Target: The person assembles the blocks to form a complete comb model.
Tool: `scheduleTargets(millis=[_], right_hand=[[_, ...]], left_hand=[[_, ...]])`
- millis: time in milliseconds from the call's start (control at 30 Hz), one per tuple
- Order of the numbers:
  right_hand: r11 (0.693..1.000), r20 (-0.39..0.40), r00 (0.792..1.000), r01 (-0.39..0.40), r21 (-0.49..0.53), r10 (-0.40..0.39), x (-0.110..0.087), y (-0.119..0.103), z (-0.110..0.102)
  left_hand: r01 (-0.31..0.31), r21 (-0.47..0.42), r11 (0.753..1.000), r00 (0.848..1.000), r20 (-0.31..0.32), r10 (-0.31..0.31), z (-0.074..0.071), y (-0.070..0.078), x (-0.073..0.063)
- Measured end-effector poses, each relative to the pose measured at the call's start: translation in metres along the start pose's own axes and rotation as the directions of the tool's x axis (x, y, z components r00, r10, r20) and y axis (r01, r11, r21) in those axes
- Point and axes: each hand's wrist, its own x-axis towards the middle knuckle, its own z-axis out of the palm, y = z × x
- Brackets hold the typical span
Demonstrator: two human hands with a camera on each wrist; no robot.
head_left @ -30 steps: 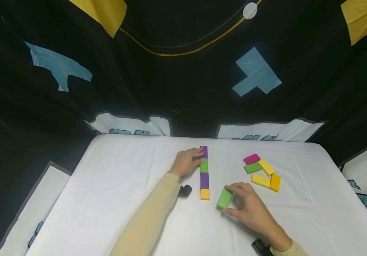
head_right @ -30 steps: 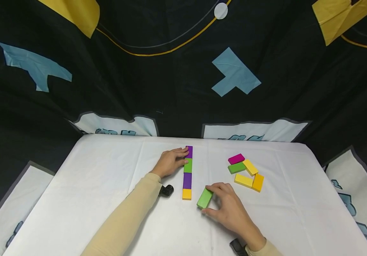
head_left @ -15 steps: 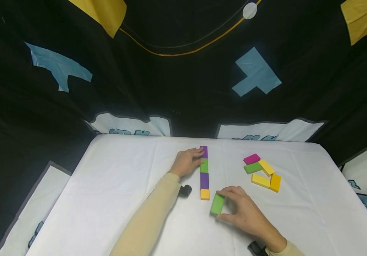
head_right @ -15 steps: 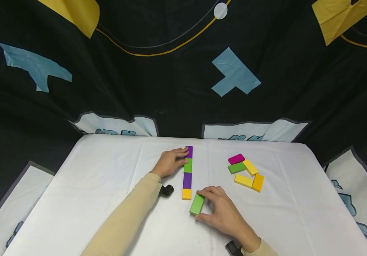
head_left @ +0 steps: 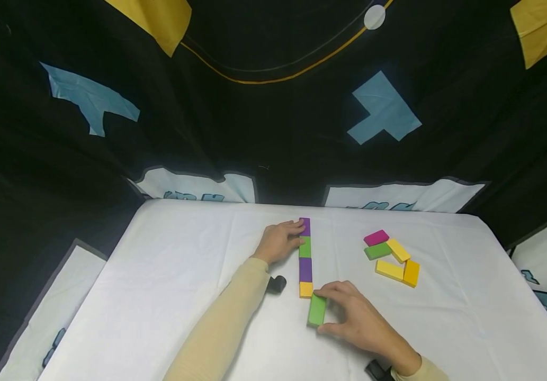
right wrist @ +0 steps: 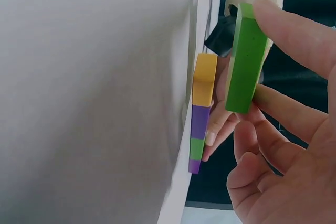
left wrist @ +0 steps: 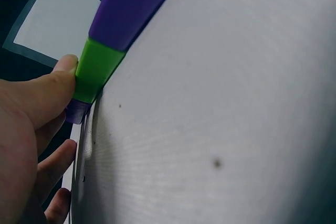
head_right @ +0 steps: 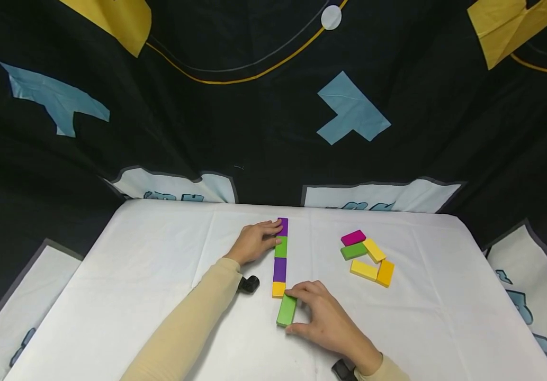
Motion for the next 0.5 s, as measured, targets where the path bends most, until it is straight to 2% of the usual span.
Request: scheduleTargets(millis=[500], right_hand=[[1.0, 0.096, 0.995, 0.003, -0.026, -0.001, 0.006, -0.0077, 0.0028]], left_hand=[[-0.014, 0.0, 1.0, 1.0, -0.014, 0.014, -0.0001, 0.0, -0.0007]])
